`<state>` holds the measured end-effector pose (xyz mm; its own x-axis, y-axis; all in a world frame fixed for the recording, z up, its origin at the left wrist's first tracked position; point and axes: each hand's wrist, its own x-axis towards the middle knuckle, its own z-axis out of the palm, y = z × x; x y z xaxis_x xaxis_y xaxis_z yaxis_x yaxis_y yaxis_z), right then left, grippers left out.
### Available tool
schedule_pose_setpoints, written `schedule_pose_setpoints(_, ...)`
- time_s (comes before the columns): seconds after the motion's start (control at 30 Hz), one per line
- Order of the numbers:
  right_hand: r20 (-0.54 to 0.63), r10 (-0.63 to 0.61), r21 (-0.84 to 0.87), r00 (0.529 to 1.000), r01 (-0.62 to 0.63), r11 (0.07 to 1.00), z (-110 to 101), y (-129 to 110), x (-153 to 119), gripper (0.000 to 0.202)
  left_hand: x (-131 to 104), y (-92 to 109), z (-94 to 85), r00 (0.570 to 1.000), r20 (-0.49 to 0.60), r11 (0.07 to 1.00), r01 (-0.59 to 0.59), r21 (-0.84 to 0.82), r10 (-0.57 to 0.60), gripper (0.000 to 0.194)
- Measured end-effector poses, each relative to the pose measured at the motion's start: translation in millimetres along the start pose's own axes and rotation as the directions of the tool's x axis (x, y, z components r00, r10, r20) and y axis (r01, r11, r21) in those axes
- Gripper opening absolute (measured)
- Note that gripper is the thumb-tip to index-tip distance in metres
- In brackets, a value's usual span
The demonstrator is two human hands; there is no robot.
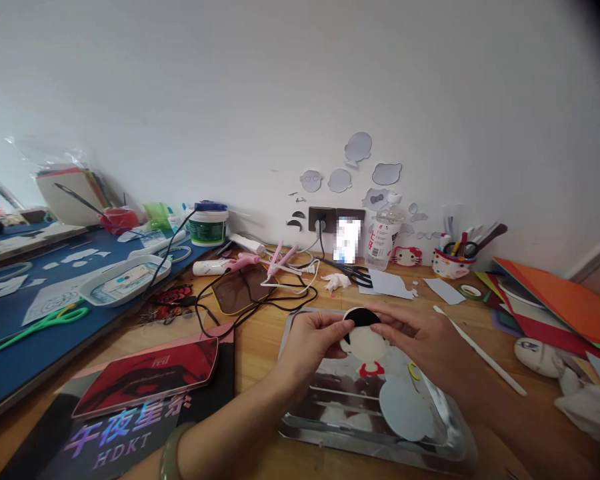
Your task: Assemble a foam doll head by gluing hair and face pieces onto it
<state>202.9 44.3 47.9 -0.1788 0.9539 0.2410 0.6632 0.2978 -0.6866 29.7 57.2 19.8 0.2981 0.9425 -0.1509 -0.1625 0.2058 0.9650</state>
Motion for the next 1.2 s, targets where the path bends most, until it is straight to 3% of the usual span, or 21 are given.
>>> schedule_pose_setpoints(0.13,-0.021,-0.021,-0.015,1.000,0.021,1.000,1,-1,0,0.028,0,-2,-0.1,1.000,0.004,1.000,0.000,-0.007,0.000,0.026)
schedule_pose_setpoints(0.27,-0.009,0.036,0.030,0.999,-0.035,0.999,5,2,2,0.028,2,-4,-1.3,1.000,-0.003,1.000,0.014,-0.026,-0.014,0.025)
schedule_pose_setpoints(0.37,0.088,0.118,0.171,0.989,-0.131,0.977,7,10,6,0.033,3,-4,-1.7,0.999,-0.031,0.998,0.042,-0.053,-0.044,0.023)
schedule_pose_setpoints(0.53,0.305,0.198,0.324,0.931,-0.297,0.898,1,21,12,0.038,3,1,-0.7,0.995,-0.064,0.994,0.074,-0.082,-0.079,0.020)
schedule_pose_setpoints(0.67,0.303,0.187,0.364,0.934,-0.295,0.883,-5,20,14,0.043,2,3,-0.3,0.993,-0.085,0.993,0.075,-0.087,-0.083,0.020)
schedule_pose_setpoints(0.9,0.323,0.210,0.342,0.923,-0.320,0.884,-5,17,12,0.027,1,2,-0.6,0.994,-0.074,0.993,0.070,-0.092,-0.077,0.023)
schedule_pose_setpoints(1.2,0.318,0.230,0.326,0.920,-0.334,0.885,-1,14,8,0.022,2,4,0.4,0.996,-0.051,0.997,0.064,-0.051,-0.067,0.022)
